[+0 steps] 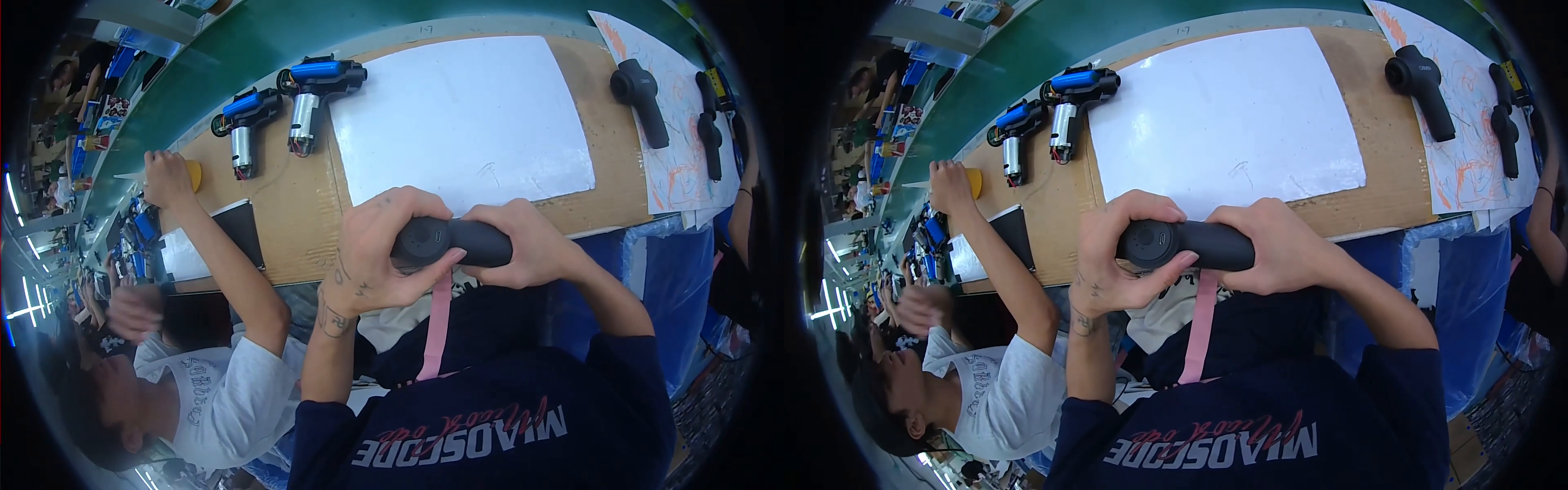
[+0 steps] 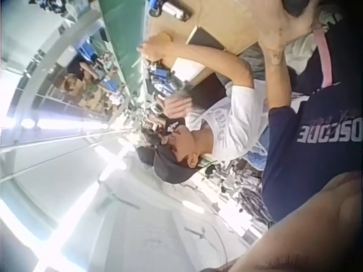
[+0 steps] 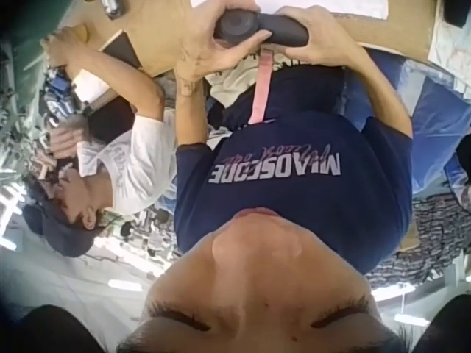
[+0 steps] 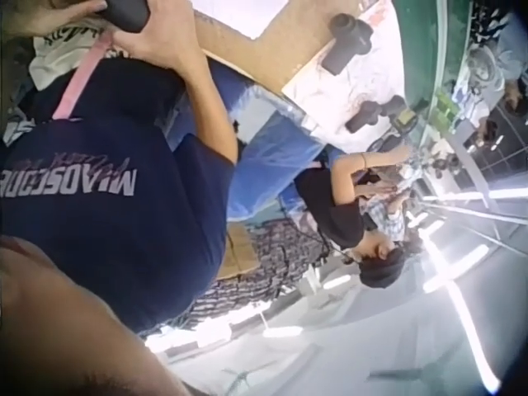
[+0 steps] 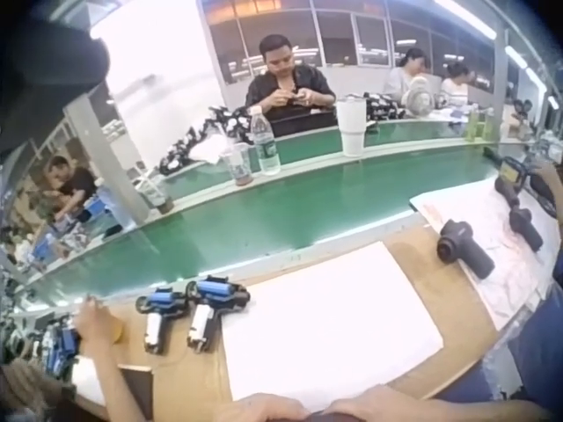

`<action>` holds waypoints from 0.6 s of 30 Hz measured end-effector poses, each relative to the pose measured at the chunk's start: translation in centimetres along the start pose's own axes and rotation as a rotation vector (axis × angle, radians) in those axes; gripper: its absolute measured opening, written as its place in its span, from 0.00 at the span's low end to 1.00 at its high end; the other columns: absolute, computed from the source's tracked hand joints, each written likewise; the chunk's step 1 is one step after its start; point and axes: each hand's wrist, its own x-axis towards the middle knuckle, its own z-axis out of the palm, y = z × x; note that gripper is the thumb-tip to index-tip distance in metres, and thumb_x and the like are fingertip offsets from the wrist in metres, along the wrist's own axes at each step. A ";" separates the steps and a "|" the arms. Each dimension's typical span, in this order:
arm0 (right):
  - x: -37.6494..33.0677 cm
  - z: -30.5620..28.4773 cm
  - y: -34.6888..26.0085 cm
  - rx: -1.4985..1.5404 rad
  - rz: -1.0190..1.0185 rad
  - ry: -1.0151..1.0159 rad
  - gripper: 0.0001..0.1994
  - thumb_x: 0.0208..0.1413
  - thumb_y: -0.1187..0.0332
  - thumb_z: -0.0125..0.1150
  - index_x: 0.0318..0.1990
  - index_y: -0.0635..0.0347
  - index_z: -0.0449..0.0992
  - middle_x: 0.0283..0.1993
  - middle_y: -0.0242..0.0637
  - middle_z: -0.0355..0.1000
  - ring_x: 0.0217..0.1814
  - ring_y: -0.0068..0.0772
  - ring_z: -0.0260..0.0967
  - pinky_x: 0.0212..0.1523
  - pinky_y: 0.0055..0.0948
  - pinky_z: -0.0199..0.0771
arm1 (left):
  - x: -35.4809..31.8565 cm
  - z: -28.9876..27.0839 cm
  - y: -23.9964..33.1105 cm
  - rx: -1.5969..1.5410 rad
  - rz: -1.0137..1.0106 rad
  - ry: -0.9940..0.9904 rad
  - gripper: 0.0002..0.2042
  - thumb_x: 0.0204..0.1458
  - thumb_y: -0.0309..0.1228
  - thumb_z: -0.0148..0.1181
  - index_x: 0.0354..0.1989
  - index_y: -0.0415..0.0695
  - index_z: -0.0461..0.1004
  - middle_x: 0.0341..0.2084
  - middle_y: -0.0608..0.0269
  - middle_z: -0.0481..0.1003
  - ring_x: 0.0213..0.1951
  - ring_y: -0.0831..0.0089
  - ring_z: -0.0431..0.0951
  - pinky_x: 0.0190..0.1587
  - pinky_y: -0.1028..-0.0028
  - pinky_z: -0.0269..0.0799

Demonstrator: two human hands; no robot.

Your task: Assembling the plastic casings and internal components of portable massage guns on a production line.

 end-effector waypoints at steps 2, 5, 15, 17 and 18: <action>-0.1 0.0 0.0 0.022 0.009 -0.018 0.20 0.43 0.65 0.75 0.45 0.62 0.79 0.31 0.48 0.78 0.33 0.49 0.80 0.35 0.35 0.76 | -0.5 0.5 -0.1 0.032 0.050 0.084 0.19 0.40 0.26 0.78 0.40 0.39 0.77 0.33 0.56 0.81 0.34 0.65 0.85 0.37 0.72 0.79; -0.4 0.4 0.2 0.012 0.011 0.004 0.22 0.44 0.62 0.78 0.46 0.62 0.80 0.33 0.47 0.79 0.34 0.48 0.81 0.36 0.35 0.77 | -0.5 1.2 0.2 0.043 0.070 0.148 0.17 0.41 0.26 0.77 0.38 0.40 0.77 0.31 0.57 0.80 0.32 0.64 0.83 0.35 0.71 0.78; -0.9 -0.7 0.3 0.070 -0.087 0.166 0.24 0.49 0.55 0.78 0.46 0.64 0.79 0.30 0.47 0.78 0.31 0.43 0.80 0.35 0.35 0.78 | 0.2 2.6 0.4 0.073 0.033 0.448 0.12 0.46 0.24 0.71 0.40 0.39 0.80 0.36 0.53 0.81 0.43 0.62 0.82 0.47 0.67 0.77; -1.8 -2.5 -0.2 -0.027 -0.069 0.370 0.24 0.51 0.60 0.77 0.50 0.65 0.78 0.32 0.43 0.79 0.31 0.36 0.79 0.36 0.32 0.77 | -0.7 3.3 -0.9 0.061 -0.052 0.495 0.12 0.46 0.24 0.71 0.40 0.39 0.80 0.38 0.54 0.81 0.44 0.60 0.81 0.47 0.66 0.76; -2.2 -3.5 -0.5 -0.076 -0.067 0.466 0.24 0.53 0.62 0.76 0.53 0.66 0.78 0.33 0.41 0.79 0.32 0.32 0.78 0.36 0.30 0.77 | -1.2 3.8 -1.8 0.069 -0.153 0.531 0.12 0.46 0.24 0.71 0.40 0.40 0.80 0.40 0.55 0.81 0.44 0.58 0.80 0.47 0.64 0.76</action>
